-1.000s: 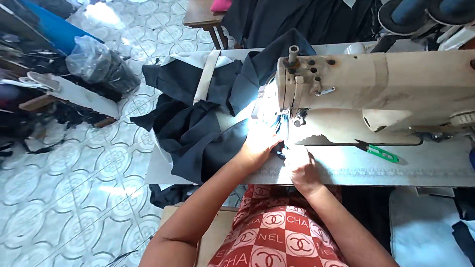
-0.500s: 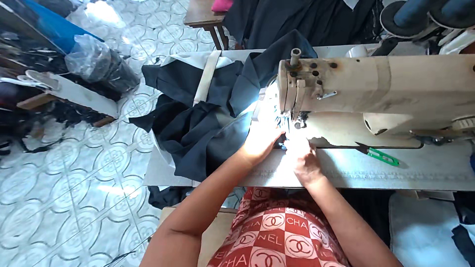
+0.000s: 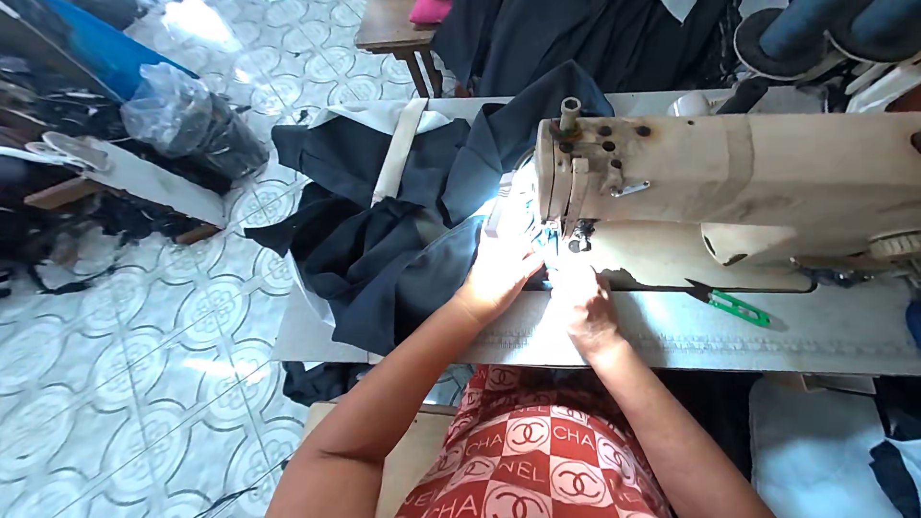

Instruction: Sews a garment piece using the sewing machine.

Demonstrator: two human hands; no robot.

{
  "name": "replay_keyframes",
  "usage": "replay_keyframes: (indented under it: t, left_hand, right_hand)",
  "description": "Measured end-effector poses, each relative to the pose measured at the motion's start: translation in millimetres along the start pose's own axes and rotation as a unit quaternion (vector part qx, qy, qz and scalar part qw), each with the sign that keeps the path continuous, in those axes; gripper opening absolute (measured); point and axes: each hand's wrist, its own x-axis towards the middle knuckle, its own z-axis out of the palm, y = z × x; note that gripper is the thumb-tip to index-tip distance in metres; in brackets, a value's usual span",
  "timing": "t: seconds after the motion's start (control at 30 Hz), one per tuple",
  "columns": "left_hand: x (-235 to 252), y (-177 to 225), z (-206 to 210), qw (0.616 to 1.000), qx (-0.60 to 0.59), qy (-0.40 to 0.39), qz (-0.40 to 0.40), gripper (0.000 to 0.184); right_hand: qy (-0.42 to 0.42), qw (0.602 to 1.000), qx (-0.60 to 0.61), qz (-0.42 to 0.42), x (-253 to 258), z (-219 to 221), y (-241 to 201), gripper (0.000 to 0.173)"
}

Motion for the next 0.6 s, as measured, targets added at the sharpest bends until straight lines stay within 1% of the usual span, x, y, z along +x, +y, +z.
replay_keyframes:
  t: [0.07, 0.13, 0.23, 0.33, 0.4, 0.43, 0.5, 0.57, 0.6]
  left_hand:
    - [1.4, -1.2, 0.2, 1.000, 0.001, 0.003, 0.003, 0.024]
    - [5.1, -3.3, 0.7, 1.000, 0.000, -0.001, -0.007, 0.024]
    - [10.6, -7.7, 4.7, 0.999, 0.009, -0.001, -0.032, 0.026]
    - [14.3, -6.4, 7.7, 0.998, -0.003, 0.004, -0.069, 0.023]
    - [15.9, -7.2, 11.4, 0.994, -0.040, 0.009, -0.103, 0.025]
    - [16.3, -8.0, 14.1, 0.992, -0.054, 0.013, -0.116, 0.026]
    - [16.5, -9.8, 19.7, 0.994, -0.021, 0.010, -0.110, 0.029]
    - [15.2, -9.3, 21.8, 0.992, -0.029, 0.013, -0.121, 0.030]
    - [14.1, -8.8, 22.2, 0.992, -0.031, 0.011, -0.123, 0.031]
  right_hand:
    - [0.004, 1.000, 0.000, 0.001, 2.0, 0.7, -0.1, 0.015]
    - [-0.008, 1.000, -0.001, 0.009, 5.9, 0.9, 0.8, 0.019]
    - [-0.023, 0.999, 0.013, 0.043, 17.4, 3.9, 0.6, 0.024]
    - [-0.087, 0.992, 0.020, 0.093, 26.5, 0.0, -0.3, 0.031]
    - [-0.112, 0.990, 0.015, 0.090, 24.6, -11.4, 1.3, 0.028]
    - [-0.106, 0.991, 0.010, 0.079, 21.5, -22.7, 0.9, 0.025]
    - [-0.049, 0.997, 0.011, 0.051, 15.9, -59.2, 1.5, 0.019]
    - [0.017, 0.997, 0.031, 0.066, 14.2, -114.9, 14.3, 0.024]
    - [0.060, 0.995, 0.037, 0.074, 16.4, -146.6, 28.2, 0.027]
